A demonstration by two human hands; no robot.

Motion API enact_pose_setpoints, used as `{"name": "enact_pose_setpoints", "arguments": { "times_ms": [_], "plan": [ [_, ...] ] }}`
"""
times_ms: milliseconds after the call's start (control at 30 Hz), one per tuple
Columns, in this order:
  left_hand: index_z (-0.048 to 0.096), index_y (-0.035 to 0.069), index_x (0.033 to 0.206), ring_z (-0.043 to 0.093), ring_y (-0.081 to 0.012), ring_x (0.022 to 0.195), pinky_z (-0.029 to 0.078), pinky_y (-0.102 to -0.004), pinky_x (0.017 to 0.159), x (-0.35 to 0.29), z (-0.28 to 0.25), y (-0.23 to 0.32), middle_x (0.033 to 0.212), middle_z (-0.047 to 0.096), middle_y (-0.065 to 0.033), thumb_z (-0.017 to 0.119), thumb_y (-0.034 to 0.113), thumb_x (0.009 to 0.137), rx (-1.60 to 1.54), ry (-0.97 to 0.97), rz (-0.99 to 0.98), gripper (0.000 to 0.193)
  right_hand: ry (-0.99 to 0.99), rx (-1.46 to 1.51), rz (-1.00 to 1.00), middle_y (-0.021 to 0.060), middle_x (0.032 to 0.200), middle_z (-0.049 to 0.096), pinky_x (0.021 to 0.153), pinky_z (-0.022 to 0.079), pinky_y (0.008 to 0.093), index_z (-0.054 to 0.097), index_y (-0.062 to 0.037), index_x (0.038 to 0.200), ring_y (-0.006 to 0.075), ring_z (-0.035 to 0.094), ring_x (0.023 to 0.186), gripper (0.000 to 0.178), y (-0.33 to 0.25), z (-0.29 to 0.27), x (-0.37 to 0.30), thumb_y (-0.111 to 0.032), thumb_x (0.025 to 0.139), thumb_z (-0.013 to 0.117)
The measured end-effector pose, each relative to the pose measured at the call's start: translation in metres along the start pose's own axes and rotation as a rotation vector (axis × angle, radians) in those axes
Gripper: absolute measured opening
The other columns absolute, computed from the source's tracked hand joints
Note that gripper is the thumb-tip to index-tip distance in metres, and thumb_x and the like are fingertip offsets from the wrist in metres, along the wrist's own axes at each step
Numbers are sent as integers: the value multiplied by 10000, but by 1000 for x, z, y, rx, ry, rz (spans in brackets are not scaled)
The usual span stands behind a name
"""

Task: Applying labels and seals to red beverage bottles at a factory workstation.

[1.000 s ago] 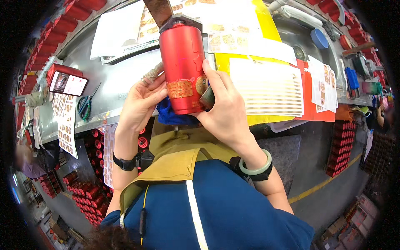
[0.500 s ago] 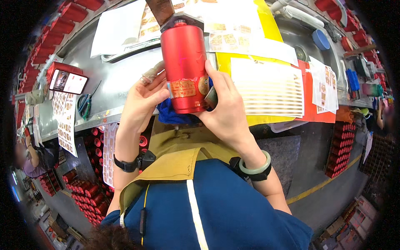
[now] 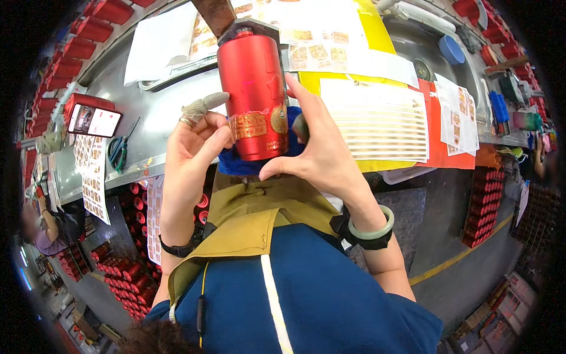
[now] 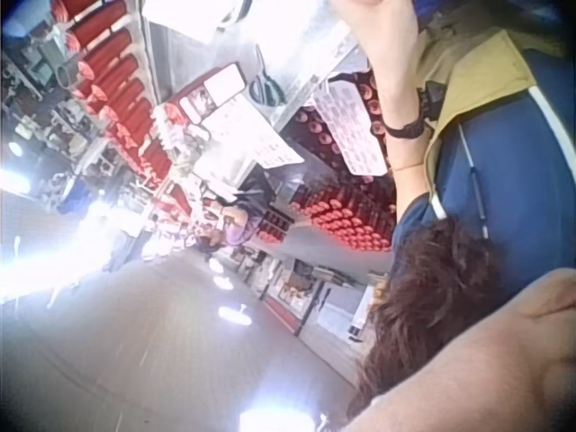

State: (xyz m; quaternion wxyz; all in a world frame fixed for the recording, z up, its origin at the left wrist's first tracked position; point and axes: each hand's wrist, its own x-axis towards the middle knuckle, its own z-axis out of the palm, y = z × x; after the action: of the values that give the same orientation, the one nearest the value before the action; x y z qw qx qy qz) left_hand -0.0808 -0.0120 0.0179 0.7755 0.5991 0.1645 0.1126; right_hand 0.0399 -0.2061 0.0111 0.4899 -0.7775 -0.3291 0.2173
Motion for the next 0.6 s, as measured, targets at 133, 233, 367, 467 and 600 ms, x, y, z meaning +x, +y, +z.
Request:
{"name": "enact_pose_setpoints", "arguments": {
  "times_ms": [133, 233, 367, 467, 600],
  "plan": [
    [518, -20, 1431, 611, -125, 968, 495, -288, 868, 0, -2, -6, 1131, 617, -33, 589, 31, 1027, -34, 9, 12, 414, 111, -190, -236, 276, 1406, 555, 1025, 513, 447, 289, 54, 1582, 432, 601, 1246, 1197, 9, 17, 9, -250, 647, 973],
    [505, -20, 1443, 604, -126, 952, 482, -282, 854, 0, -3, -6, 1095, 606, -24, 567, 58, 1049, -83, 26, -10, 406, 125, -176, -221, 295, 1277, 626, 1004, 524, 448, 295, 55, 1580, 438, 633, 1192, 1091, 3, 18, 9, -196, 720, 917],
    [507, -20, 1445, 603, -113, 932, 480, -271, 811, -2, 2, -4, 1053, 602, -15, 619, 52, 1030, 10, 45, 31, 436, 136, -185, -187, 295, 1311, 606, 1001, 524, 452, 315, 49, 1576, 442, 626, 1203, 1092, -1, 19, 7, -201, 706, 927],
    [508, -21, 1448, 599, -101, 919, 474, -258, 789, -2, 8, 4, 1032, 593, -5, 653, 31, 1008, -3, 37, 36, 466, 118, -162, -209, 282, 1355, 581, 1016, 512, 440, 325, 40, 1577, 426, 620, 1216, 1098, 3, 15, 8, -230, 706, 938],
    [504, -19, 1455, 595, -94, 946, 477, -246, 823, -1, 19, 15, 1009, 569, 9, 683, 1, 980, -42, -5, 38, 507, -34, 99, -90, 202, 1397, 555, 1011, 496, 369, 331, 6, 1592, 291, 625, 1172, 1058, 6, -3, 7, -304, 774, 926]
  ]
}}
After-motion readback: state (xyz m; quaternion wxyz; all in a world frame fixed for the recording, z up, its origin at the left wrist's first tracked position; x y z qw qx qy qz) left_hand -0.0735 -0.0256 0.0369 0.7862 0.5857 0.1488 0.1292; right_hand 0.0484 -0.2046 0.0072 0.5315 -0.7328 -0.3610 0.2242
